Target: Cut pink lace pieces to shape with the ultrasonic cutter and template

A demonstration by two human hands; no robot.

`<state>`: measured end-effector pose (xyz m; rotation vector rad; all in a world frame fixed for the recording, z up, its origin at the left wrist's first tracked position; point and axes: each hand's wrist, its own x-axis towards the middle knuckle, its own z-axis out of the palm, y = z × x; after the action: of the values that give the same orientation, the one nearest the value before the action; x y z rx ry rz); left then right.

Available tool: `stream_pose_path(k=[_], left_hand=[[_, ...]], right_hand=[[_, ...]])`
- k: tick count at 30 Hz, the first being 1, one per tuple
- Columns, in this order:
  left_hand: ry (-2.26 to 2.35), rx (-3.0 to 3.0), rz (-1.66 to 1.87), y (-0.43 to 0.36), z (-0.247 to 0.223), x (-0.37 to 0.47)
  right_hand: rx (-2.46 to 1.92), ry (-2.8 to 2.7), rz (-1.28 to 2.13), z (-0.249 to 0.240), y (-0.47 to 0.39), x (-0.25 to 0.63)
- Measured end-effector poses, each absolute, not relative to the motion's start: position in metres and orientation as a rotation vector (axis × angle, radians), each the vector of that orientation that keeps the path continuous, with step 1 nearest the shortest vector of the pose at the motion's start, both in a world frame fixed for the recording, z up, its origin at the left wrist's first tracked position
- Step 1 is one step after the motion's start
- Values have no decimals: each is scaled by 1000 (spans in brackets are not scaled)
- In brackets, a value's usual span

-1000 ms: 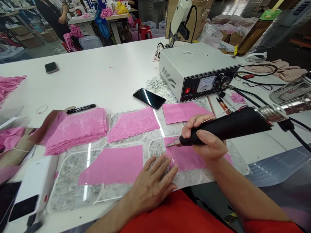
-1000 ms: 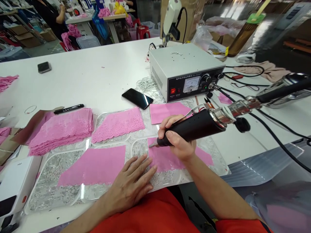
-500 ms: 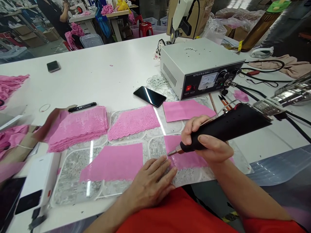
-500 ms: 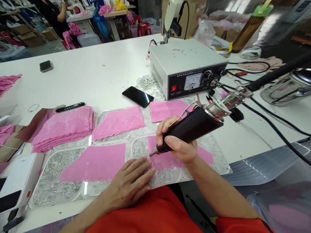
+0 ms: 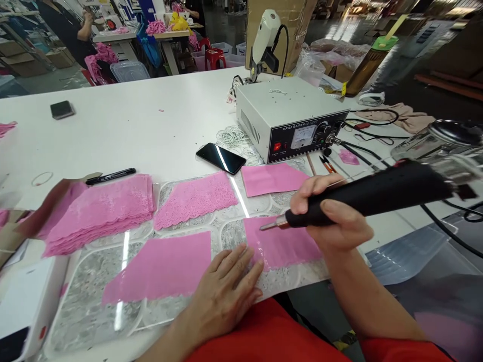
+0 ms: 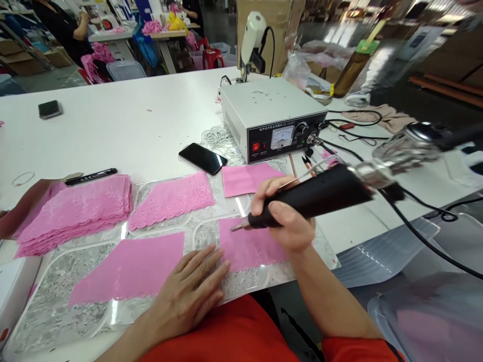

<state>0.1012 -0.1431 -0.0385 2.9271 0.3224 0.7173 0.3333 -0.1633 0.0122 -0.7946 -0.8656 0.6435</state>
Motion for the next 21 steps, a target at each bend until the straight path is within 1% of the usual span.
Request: stream_pose_path(k=[3,5,11,21], left_hand=[[504,2923,739,-140,-41,107],[575,2934,718,-139,-45,111],[594,2961,619,-138,-56,114],[611,2924,650,-138,-56,115]], right_hand=[[-863,-806,456,14,-168,345],[-904,-782,416,10,-169,348],[-942,-780,414,-2,-164,341],[-908,-820,445,-7,-160,338]])
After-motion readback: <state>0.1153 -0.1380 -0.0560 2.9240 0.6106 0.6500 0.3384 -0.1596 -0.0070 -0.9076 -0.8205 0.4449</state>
